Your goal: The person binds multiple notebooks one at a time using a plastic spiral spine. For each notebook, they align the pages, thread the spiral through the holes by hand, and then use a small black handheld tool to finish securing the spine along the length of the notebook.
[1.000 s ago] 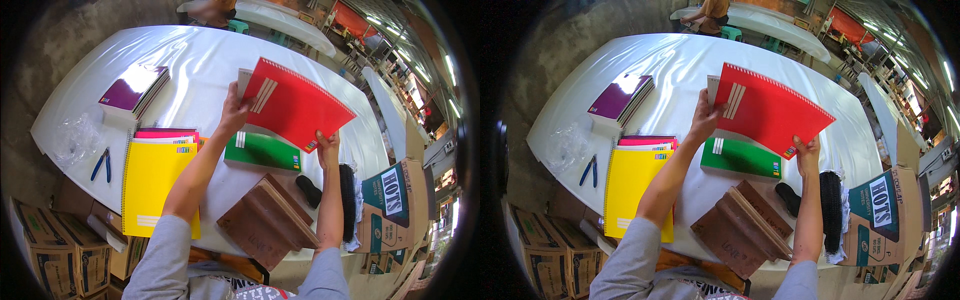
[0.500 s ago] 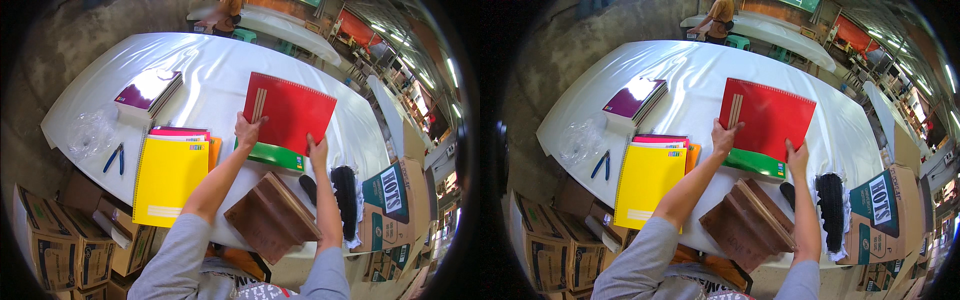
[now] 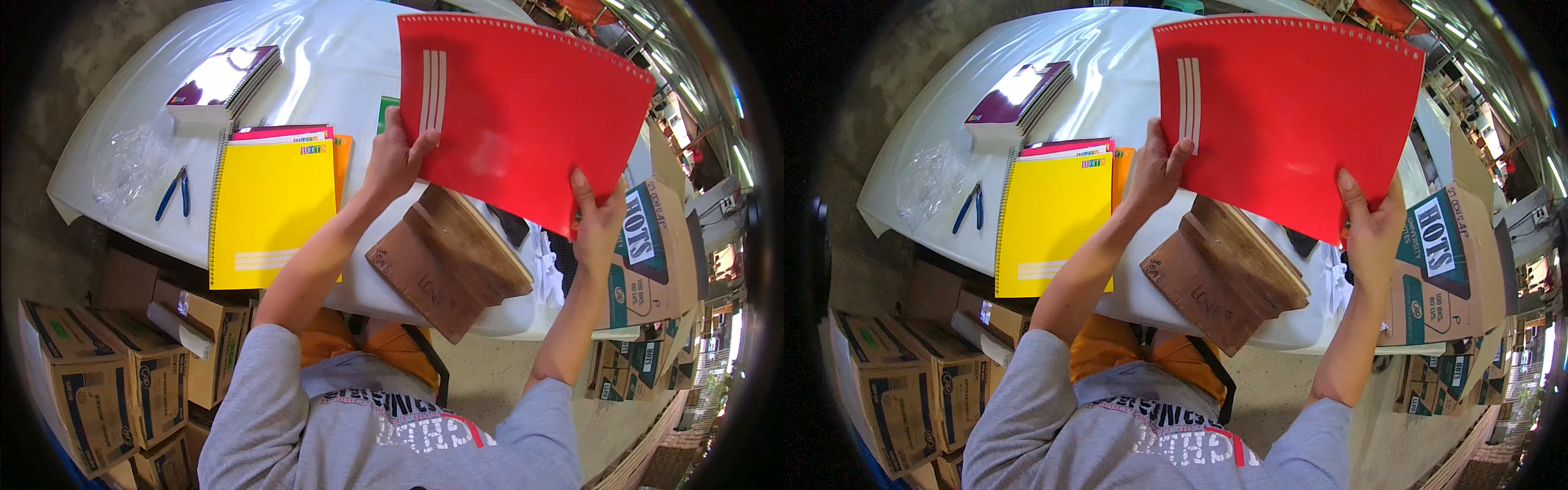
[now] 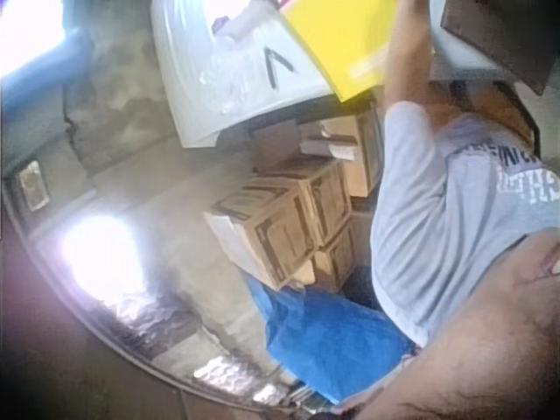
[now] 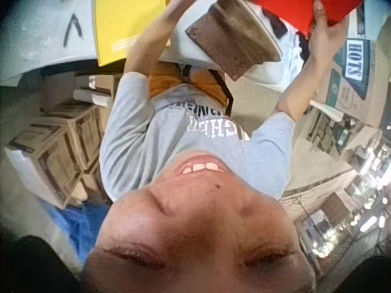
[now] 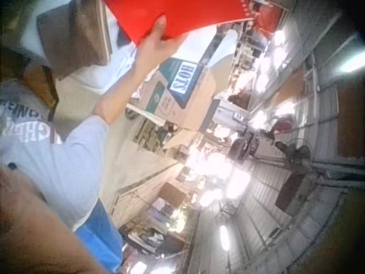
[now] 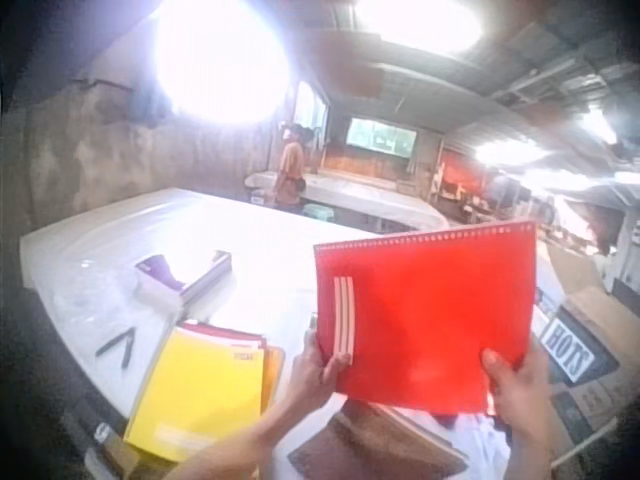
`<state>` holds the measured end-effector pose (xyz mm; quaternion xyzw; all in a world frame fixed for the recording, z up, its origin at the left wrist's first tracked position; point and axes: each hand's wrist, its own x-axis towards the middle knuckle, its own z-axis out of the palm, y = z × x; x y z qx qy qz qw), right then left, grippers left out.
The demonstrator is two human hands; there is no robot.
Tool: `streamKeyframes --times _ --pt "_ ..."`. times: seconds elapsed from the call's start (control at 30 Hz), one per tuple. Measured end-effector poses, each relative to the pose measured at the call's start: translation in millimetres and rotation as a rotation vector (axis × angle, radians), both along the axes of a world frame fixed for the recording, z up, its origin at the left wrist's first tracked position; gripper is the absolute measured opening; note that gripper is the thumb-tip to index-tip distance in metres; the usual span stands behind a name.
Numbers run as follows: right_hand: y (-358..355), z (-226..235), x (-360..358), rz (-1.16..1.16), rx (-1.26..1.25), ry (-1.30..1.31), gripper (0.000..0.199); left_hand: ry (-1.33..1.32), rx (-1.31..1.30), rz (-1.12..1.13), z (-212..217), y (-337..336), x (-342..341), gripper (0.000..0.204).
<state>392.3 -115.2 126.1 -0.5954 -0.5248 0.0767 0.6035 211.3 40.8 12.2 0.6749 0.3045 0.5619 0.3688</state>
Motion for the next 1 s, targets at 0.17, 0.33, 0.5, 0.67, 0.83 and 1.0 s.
streamKeyframes --times 0.17,0.33,0.5,0.67,0.83,1.0 --pt "-8.4 -3.9 -4.0 -0.028 0.053 -0.046 0.037 -0.163 0.002 0.082 -9.3 -1.9 28.2 0.049" --pt "-10.3 -7.4 -4.4 -0.069 0.032 -0.156 0.036 -0.220 -0.032 0.141 -19.9 1.6 41.0 0.043" --pt "-23.2 -12.9 -15.5 -0.076 0.012 -0.135 0.033 -0.296 -0.063 0.102 -28.0 2.7 37.2 0.036" --pt "-28.3 -20.9 -17.2 -0.080 0.086 -0.239 0.029 -0.348 -0.116 0.122 -22.7 -0.8 50.1 0.032" --pt "-22.5 -10.6 -21.9 -0.104 0.008 -0.223 0.026 -0.368 -0.108 0.084 -44.6 6.8 49.6 0.036" --pt "-36.7 -48.2 -7.6 -0.118 -0.050 -0.319 0.017 -0.360 -0.480 -0.126 -58.2 -2.7 31.9 0.047"
